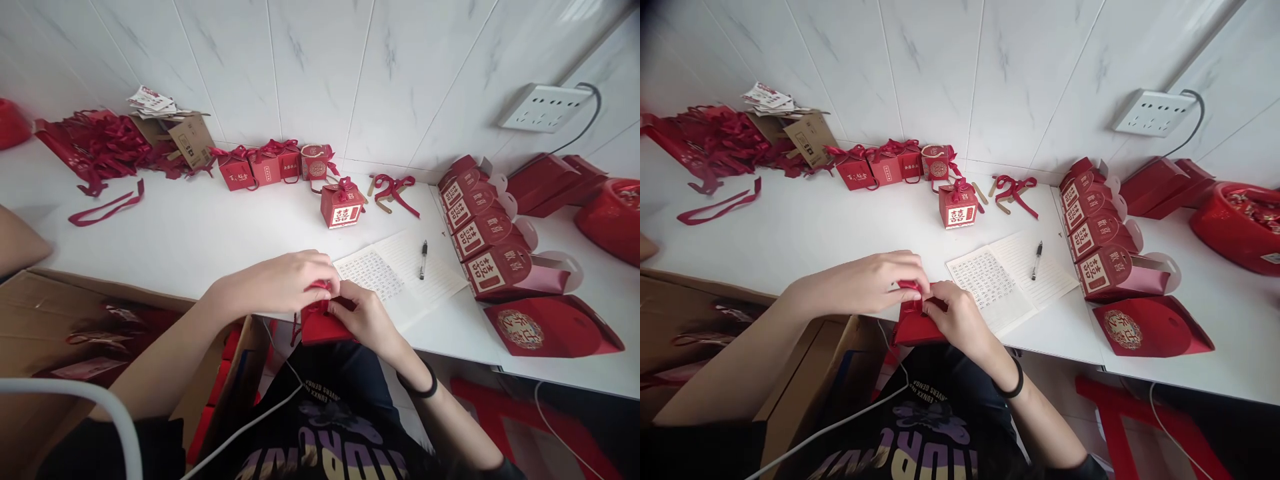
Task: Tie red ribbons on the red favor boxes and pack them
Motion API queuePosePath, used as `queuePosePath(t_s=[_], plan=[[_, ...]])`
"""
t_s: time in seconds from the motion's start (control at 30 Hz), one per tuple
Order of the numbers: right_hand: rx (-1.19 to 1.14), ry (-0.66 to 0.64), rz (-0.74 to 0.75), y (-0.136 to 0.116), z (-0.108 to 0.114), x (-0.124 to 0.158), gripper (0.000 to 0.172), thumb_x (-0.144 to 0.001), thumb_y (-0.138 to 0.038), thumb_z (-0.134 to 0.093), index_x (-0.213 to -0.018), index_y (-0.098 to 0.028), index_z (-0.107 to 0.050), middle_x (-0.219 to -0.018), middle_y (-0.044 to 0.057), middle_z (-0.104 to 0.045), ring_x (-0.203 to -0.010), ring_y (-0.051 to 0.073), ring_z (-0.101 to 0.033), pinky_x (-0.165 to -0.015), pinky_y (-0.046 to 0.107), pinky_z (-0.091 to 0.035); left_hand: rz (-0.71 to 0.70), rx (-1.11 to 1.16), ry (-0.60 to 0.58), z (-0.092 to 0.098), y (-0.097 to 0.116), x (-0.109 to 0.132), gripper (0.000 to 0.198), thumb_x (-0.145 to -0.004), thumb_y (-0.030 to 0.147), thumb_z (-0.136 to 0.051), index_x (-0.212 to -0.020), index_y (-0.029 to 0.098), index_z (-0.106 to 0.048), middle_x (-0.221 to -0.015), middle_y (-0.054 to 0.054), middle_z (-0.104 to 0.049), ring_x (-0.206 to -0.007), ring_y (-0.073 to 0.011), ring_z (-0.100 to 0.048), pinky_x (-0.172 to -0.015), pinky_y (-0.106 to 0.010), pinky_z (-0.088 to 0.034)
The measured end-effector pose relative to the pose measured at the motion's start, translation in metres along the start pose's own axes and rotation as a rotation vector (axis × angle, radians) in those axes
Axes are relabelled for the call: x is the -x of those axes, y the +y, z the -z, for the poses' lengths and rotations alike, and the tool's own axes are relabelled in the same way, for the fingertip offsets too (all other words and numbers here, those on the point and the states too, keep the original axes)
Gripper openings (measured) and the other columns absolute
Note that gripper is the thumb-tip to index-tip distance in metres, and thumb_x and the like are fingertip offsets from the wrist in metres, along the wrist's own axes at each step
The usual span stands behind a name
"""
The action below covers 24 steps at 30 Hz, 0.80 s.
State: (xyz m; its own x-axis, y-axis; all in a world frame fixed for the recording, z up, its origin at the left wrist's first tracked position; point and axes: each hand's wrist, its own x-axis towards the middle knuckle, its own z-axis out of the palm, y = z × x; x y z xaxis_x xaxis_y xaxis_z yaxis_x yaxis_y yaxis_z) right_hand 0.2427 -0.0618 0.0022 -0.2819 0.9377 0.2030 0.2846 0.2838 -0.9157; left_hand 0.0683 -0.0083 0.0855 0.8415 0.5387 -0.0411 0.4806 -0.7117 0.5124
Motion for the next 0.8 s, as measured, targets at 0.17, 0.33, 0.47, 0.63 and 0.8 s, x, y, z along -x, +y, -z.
queuePosePath(t_s=[0.17,0.33,0.47,0.63,0.8], plan=[[-0.230,0.038,-0.078,0.006,-0.002,0.001,0.009,-0.080,-0.017,-0.062,-0.086,-0.021,-0.056,-0.081,-0.002,-0.066,-0.075,0.013,-0.062,-0.071,0.026,-0.049,0.181,0.331,0.056,-0.014,-0.038,-0.008,0.009,-0.080,0.023,-0.054,-0.086,0.019,-0.060,-0.085,0.001,-0.063,-0.072,-0.0116,-0.057,-0.064,-0.023,-0.044],[-0.297,0.120,-0.090,0.009,-0.007,0.003,0.012,-0.079,-0.022,-0.063,-0.077,-0.020,-0.051,-0.075,-0.001,-0.065,-0.068,0.013,-0.062,-0.065,0.025,-0.050,0.187,0.401,0.189,-0.044,-0.049,-0.003,0.006,-0.079,0.023,-0.056,-0.077,0.018,-0.060,-0.082,0.000,-0.062,-0.076,-0.0131,-0.058,-0.070,-0.025,-0.046],[-0.222,0.174,-0.102,0.009,-0.008,0.005,0.009,-0.079,-0.025,-0.062,-0.077,-0.020,-0.055,-0.073,-0.001,-0.063,-0.064,0.013,-0.060,-0.062,0.026,-0.050,0.135,0.312,0.328,-0.061,-0.037,0.009,0.008,-0.081,0.021,-0.055,-0.076,0.019,-0.062,-0.086,-0.002,-0.062,-0.090,-0.0170,-0.056,-0.083,-0.030,-0.045],[-0.092,0.219,-0.127,0.006,-0.010,0.007,0.005,-0.078,-0.024,-0.061,-0.077,-0.020,-0.058,-0.076,0.000,-0.063,-0.067,0.014,-0.059,-0.065,0.028,-0.049,0.191,0.250,0.377,-0.078,-0.015,0.020,0.012,-0.080,0.018,-0.051,-0.085,0.020,-0.062,-0.108,-0.004,-0.059,-0.107,-0.0211,-0.051,-0.099,-0.040,-0.036],[-0.040,0.215,-0.154,0.005,-0.007,0.006,0.004,-0.078,-0.024,-0.061,-0.078,-0.020,-0.060,-0.078,0.001,-0.063,-0.070,0.015,-0.059,-0.067,0.028,-0.048,0.317,0.283,0.509,-0.102,-0.010,0.017,0.012,-0.085,0.026,-0.051,-0.086,0.021,-0.062,-0.113,-0.005,-0.058,-0.111,-0.0230,-0.050,-0.098,-0.044,-0.034]])
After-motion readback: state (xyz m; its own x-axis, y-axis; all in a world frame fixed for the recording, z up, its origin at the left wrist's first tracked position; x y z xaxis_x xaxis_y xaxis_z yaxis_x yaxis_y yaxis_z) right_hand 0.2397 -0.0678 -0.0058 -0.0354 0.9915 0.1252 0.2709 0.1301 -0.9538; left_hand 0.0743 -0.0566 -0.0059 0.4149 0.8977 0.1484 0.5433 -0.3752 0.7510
